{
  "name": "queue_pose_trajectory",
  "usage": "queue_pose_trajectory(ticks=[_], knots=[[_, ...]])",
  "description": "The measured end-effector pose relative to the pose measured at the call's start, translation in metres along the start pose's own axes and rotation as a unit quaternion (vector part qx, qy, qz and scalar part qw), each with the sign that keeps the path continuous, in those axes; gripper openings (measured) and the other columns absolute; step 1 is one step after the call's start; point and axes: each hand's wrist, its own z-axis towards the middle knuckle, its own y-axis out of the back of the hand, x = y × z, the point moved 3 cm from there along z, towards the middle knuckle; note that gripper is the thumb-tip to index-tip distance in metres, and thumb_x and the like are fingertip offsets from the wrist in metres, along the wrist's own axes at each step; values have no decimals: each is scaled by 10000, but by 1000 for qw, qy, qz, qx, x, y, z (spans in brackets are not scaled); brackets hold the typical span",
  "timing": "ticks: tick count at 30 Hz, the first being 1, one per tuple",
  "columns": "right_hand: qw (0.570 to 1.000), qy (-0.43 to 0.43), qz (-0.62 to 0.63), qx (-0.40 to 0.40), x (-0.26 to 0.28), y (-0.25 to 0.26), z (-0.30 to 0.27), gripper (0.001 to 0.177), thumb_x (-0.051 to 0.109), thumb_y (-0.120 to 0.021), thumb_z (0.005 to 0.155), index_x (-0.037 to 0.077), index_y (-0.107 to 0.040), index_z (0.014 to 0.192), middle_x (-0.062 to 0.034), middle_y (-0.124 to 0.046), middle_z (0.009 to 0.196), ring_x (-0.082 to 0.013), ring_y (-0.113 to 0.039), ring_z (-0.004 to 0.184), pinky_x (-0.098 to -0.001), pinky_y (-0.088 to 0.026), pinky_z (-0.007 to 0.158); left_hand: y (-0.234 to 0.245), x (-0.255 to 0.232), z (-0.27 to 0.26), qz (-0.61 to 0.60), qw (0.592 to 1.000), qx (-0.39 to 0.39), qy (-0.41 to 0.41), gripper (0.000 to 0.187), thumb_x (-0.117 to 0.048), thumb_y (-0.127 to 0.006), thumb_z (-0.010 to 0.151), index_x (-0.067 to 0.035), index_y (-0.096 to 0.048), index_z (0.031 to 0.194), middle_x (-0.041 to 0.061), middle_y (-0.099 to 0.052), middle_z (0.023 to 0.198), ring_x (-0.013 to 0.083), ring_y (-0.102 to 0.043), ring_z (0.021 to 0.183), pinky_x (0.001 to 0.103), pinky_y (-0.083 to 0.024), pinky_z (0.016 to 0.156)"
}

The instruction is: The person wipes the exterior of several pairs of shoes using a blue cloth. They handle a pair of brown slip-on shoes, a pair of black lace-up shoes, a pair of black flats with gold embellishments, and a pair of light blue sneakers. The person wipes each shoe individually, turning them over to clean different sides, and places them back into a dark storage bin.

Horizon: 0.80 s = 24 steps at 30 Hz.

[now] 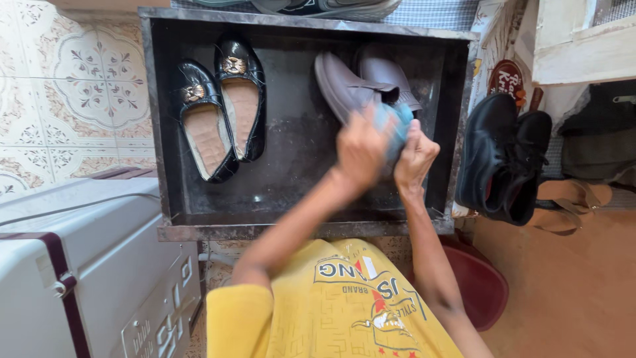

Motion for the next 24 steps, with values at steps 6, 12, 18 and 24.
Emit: queue_pose_trajectory(ticks=[6,12,18,24], knots=[[996,87,-6,2,1,-9,-17,476,267,-547,1076,-53,-595,726,-91,-416,535,-137,-386,469,-388,-280,497,-22,83,18,-91,984,-41,150,501,-98,-684,882,122,-520,1302,160,-631,881,314,-631,728,443,-519,613],[999,18,-37,1,-17,-4,-17,544,256,-548,1111,-61,-524,669,-128,-346,529,-172,-314,483,-411,-225,524,-7,48,6,42,999,-20,-14,341,-76,-667,831,-65,-684,1172,261,-680,1119,338,-640,819,379,-541,550],[998,61,-8,-20,-6,-16,-13,476,230,-543,1105,-62,-566,731,-149,-374,574,-173,-334,488,-414,-270,521,-7,53,11,-96,992,-81,-30,280,-110,-644,885,-131,-642,1165,141,-637,1168,391,-676,1034,515,-622,842],[997,70,-27,11,-10,-10,-27,440,190,-557,1077,-53,-575,710,-149,-387,544,-202,-388,454,-428,-279,514,-33,107,30,150,988,34,-14,334,-117,-662,875,-118,-679,1208,228,-650,1245,290,-657,833,341,-537,544]])
